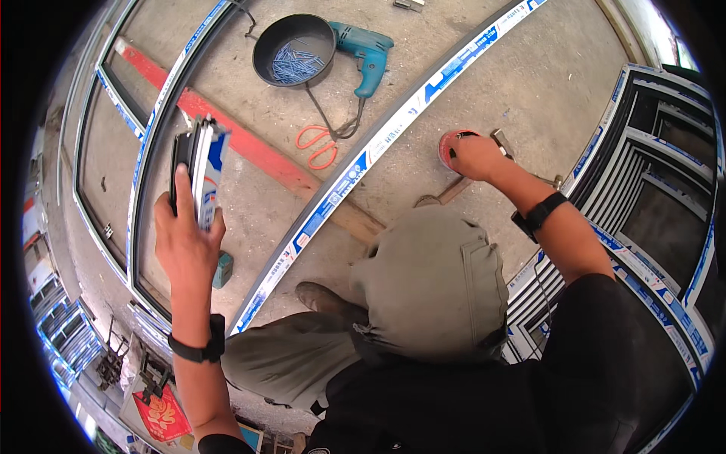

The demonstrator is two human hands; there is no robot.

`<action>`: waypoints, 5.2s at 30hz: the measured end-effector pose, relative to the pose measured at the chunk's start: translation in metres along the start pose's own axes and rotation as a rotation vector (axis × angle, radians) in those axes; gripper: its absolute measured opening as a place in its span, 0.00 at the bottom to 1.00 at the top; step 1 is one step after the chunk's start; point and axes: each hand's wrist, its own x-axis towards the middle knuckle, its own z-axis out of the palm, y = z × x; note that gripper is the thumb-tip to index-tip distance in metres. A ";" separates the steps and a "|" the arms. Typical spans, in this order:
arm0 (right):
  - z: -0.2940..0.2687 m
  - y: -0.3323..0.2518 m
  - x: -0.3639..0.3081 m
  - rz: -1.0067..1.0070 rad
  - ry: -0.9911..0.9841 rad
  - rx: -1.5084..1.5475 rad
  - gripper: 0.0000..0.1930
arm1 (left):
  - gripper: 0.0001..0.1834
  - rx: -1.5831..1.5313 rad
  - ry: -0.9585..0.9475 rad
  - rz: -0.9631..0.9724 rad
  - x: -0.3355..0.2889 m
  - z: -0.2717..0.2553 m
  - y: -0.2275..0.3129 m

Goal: Assemble and secure components of a metal or plastic window frame on the floor.

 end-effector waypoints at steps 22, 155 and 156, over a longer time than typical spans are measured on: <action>0.093 0.044 0.039 0.217 0.292 -0.166 0.11 | 0.56 -0.140 -0.304 -0.360 0.026 0.112 0.072; -0.047 -0.128 0.001 -0.422 0.643 0.855 0.10 | 0.55 -0.518 -0.360 0.088 -0.022 0.083 0.141; -0.048 -0.129 0.000 -0.425 0.643 0.856 0.10 | 0.55 -0.517 -0.359 0.087 -0.022 0.083 0.140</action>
